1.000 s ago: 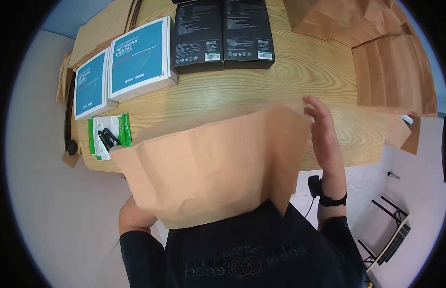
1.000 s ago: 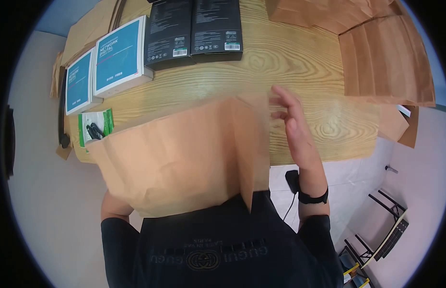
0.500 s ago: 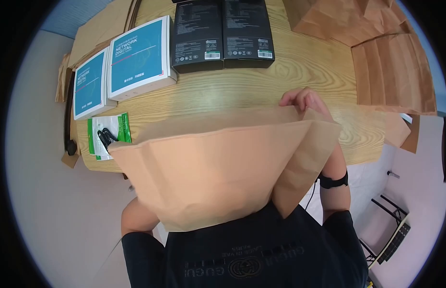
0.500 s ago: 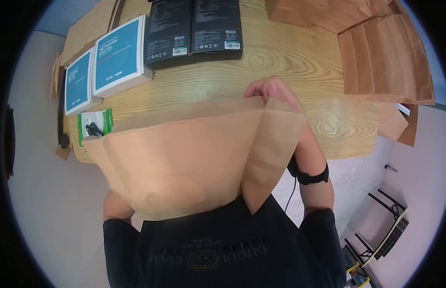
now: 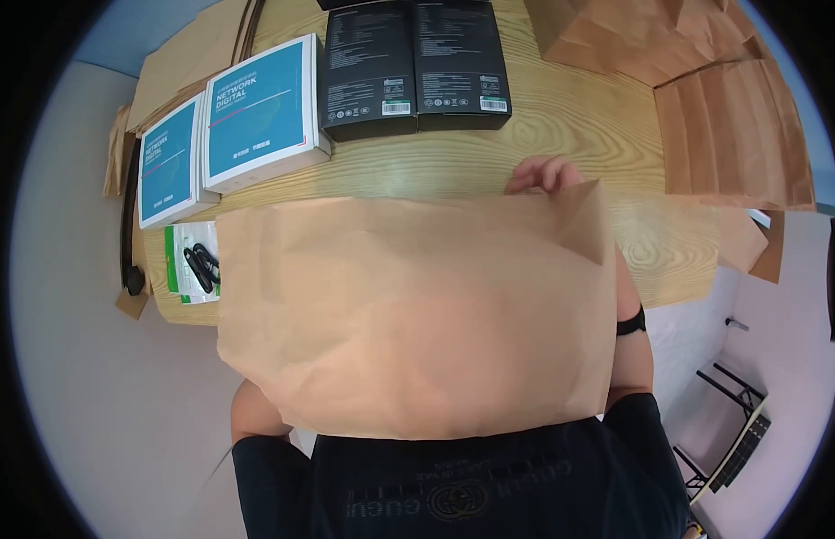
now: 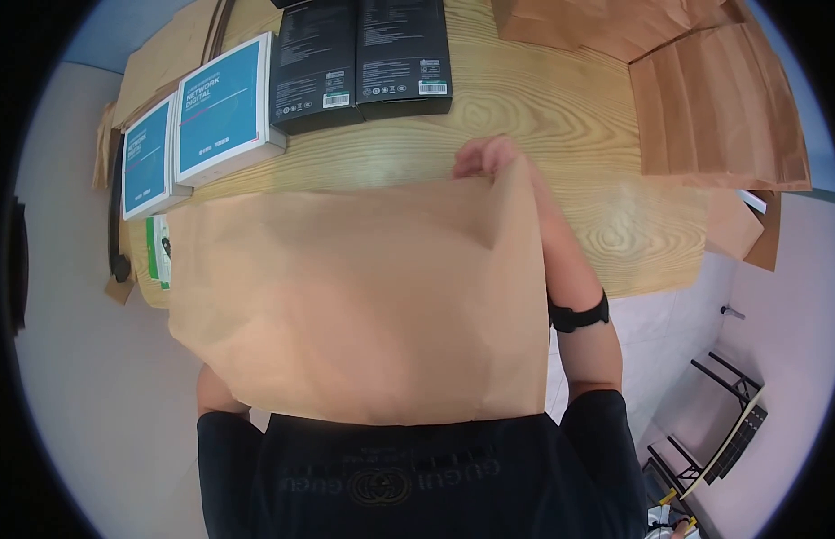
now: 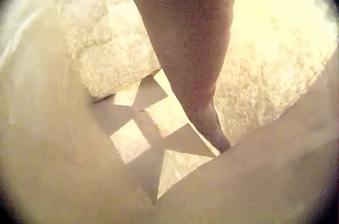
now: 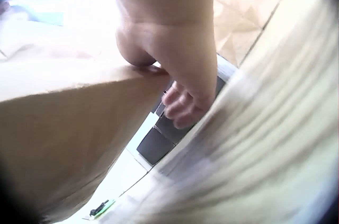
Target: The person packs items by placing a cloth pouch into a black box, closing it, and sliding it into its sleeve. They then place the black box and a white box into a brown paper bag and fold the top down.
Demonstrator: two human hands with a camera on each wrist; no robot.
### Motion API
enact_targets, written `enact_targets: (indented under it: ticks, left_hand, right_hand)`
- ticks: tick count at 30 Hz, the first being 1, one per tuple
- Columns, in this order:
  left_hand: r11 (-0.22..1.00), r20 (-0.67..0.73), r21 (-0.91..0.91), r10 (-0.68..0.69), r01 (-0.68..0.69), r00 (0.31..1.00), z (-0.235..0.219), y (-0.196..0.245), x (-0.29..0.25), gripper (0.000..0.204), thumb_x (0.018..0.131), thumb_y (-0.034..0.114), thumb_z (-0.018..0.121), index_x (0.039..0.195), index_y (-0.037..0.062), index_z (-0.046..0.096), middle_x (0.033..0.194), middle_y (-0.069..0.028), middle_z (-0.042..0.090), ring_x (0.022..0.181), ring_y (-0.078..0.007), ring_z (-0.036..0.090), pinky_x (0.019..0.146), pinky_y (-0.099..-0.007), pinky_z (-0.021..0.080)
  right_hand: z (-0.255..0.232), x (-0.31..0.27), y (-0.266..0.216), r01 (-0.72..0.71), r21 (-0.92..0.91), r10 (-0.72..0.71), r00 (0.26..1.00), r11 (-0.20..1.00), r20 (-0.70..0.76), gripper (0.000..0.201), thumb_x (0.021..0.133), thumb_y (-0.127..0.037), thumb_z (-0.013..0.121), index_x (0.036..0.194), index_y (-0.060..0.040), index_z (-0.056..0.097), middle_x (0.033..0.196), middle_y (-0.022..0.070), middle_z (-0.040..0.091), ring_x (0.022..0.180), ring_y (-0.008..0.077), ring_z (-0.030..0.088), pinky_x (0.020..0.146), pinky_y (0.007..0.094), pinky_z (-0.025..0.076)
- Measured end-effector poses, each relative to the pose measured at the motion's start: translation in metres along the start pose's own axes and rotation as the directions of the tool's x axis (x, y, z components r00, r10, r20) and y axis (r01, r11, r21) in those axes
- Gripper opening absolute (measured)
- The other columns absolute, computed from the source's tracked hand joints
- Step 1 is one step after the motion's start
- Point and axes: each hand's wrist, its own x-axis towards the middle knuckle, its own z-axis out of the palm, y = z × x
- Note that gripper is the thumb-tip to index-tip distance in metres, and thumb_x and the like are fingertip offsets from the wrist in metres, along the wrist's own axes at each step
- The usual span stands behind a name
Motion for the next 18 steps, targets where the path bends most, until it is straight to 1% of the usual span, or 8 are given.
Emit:
enact_targets:
  ticks: [3, 4, 6, 9, 11, 12, 14, 18]
  left_hand:
    - [0.998, -0.007, 0.044, 0.035, -0.035, 0.999, 0.000, -0.002, -0.003, 0.050, 0.112, 0.029, 0.046, 0.154, 0.0032, 0.043, 0.151, -0.0129, 0.053, 0.136, -0.0217, 0.055, 0.110, -0.0408, 0.049]
    - [0.997, -0.011, 0.061, 0.048, -0.047, 0.999, 0.000, -0.001, -0.004, 0.050, 0.112, 0.029, 0.046, 0.154, 0.0032, 0.043, 0.151, -0.0129, 0.053, 0.136, -0.0217, 0.055, 0.110, -0.0409, 0.049]
    - [0.992, -0.020, 0.103, 0.072, -0.070, 0.997, -0.003, 0.001, -0.008, 0.050, 0.112, 0.029, 0.046, 0.154, 0.0031, 0.043, 0.151, -0.0129, 0.054, 0.136, -0.0216, 0.055, 0.110, -0.0409, 0.049]
    - [0.981, -0.028, 0.167, 0.106, -0.100, 0.994, -0.005, 0.008, -0.017, 0.050, 0.112, 0.029, 0.045, 0.154, 0.0031, 0.043, 0.151, -0.0130, 0.054, 0.136, -0.0216, 0.055, 0.110, -0.0410, 0.049]
    - [0.971, -0.025, 0.206, 0.130, -0.123, 0.991, -0.007, 0.010, -0.019, 0.050, 0.112, 0.030, 0.045, 0.154, 0.0031, 0.043, 0.151, -0.0130, 0.054, 0.136, -0.0216, 0.055, 0.110, -0.0411, 0.049]
    - [0.965, -0.023, 0.223, 0.145, -0.136, 0.989, -0.008, 0.012, -0.018, 0.050, 0.112, 0.030, 0.045, 0.154, 0.0031, 0.043, 0.151, -0.0130, 0.054, 0.136, -0.0216, 0.055, 0.110, -0.0411, 0.049]
    - [0.953, -0.023, 0.255, 0.175, -0.163, 0.984, -0.009, 0.013, -0.017, 0.050, 0.112, 0.030, 0.045, 0.154, 0.0031, 0.043, 0.151, -0.0131, 0.054, 0.136, -0.0216, 0.055, 0.110, -0.0411, 0.049]
    - [0.924, -0.026, 0.324, 0.224, -0.204, 0.974, -0.010, 0.016, -0.022, 0.050, 0.112, 0.030, 0.045, 0.154, 0.0031, 0.043, 0.151, -0.0131, 0.054, 0.136, -0.0216, 0.055, 0.110, -0.0413, 0.049]
  right_hand:
    - [0.009, -0.024, -0.052, -0.027, -0.163, 0.003, 0.989, 0.986, -0.145, 0.063, 0.109, -0.060, 0.037, 0.145, -0.0096, 0.046, 0.144, 0.0145, 0.053, 0.129, 0.0269, 0.055, 0.107, 0.0403, 0.044]
    - [-0.010, -0.028, -0.046, 0.198, -0.148, -0.207, 0.977, 0.969, -0.052, 0.077, 0.104, -0.069, 0.039, 0.153, -0.0099, 0.041, 0.153, 0.0154, 0.045, 0.135, 0.0295, 0.050, 0.107, 0.0437, 0.044]
    - [0.001, -0.050, -0.083, 0.204, -0.169, -0.224, 0.969, 0.964, -0.105, 0.100, 0.091, -0.084, 0.043, 0.155, -0.0079, 0.038, 0.156, 0.0162, 0.041, 0.135, 0.0318, 0.050, 0.105, 0.0446, 0.045]
    - [0.014, -0.073, -0.100, 0.155, -0.283, -0.192, 0.976, 0.947, -0.107, 0.083, 0.099, -0.061, 0.058, 0.156, -0.0049, 0.036, 0.141, 0.0142, 0.053, 0.121, 0.0247, 0.057, 0.098, 0.0372, 0.048]
    - [0.018, -0.080, -0.102, -0.007, -0.372, -0.001, 1.000, 0.928, -0.021, 0.064, 0.100, -0.024, 0.069, 0.153, -0.0010, 0.041, 0.112, 0.0059, 0.063, 0.097, 0.0121, 0.059, 0.083, 0.0264, 0.047]
    - [0.016, -0.081, -0.100, -0.002, -0.373, -0.005, 1.000, 0.928, -0.019, 0.064, 0.100, -0.024, 0.069, 0.153, -0.0010, 0.041, 0.112, 0.0059, 0.063, 0.097, 0.0121, 0.059, 0.083, 0.0264, 0.047]
    - [0.008, -0.082, -0.091, -0.101, -0.328, 0.070, 0.992, 0.939, -0.103, 0.057, 0.095, 0.002, 0.069, 0.147, 0.0012, 0.047, 0.092, -0.0022, 0.061, 0.082, 0.0039, 0.053, 0.072, 0.0207, 0.042]
    - [0.000, -0.091, -0.079, -0.048, -0.359, 0.007, 0.993, 0.932, -0.114, 0.050, 0.097, -0.002, 0.068, 0.144, 0.0018, 0.051, 0.089, -0.0035, 0.060, 0.078, 0.0019, 0.052, 0.069, 0.0191, 0.040]
